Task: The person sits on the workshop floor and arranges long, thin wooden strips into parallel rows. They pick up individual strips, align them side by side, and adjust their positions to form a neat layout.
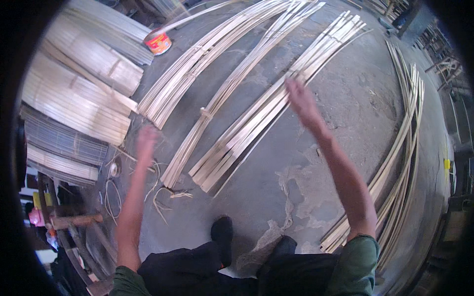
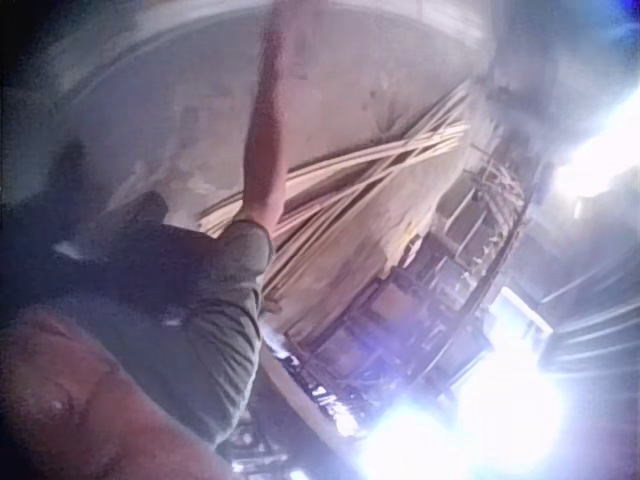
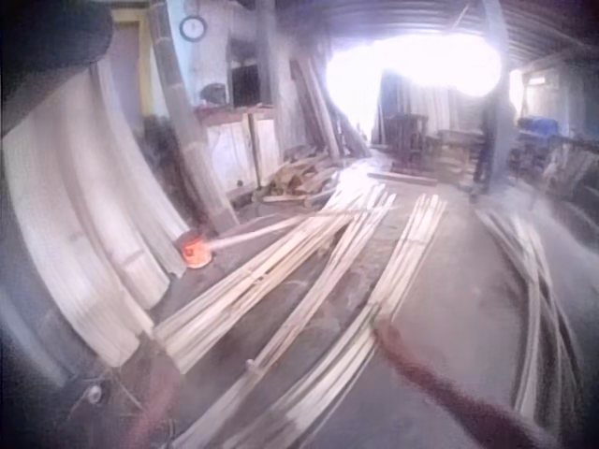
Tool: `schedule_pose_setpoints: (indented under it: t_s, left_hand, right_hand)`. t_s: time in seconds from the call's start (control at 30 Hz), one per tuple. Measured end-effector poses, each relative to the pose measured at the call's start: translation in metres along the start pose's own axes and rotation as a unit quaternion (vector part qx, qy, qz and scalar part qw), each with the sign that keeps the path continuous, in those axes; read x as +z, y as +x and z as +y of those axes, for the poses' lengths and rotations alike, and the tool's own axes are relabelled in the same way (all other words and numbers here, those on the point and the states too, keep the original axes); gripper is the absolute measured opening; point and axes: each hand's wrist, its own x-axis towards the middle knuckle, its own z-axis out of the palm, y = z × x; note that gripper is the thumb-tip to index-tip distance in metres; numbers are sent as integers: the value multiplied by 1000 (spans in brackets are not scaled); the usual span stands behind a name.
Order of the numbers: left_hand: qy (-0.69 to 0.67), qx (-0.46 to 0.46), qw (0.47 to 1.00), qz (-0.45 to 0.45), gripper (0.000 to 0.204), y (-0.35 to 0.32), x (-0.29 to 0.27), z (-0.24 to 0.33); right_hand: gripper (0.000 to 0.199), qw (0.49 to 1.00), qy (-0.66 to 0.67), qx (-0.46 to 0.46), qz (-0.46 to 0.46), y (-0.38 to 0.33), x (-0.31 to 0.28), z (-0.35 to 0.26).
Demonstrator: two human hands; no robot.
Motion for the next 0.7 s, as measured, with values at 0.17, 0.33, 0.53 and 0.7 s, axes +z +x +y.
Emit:
schedule_pose_setpoints:
  t_s: [0.17, 0.33, 0.53, 0.7]
  left_hand:
    - [184, 106, 957, -198, 63, -80, 109, 1]
    - [266, 55, 930, -247, 81, -103, 124, -5]
    - [308, 29, 888, -341, 86, -104, 159, 8]
    - [100, -72, 883, -454, 74, -119, 126, 38]
  right_hand:
    - [43, 935, 260, 202, -132, -76, 130, 165]
    - [46, 916, 269, 293, 39, -91, 228, 173]
    - [57, 899, 285, 322, 81, -76, 228, 183]
    - [76, 864, 372, 339, 6, -84, 232, 143]
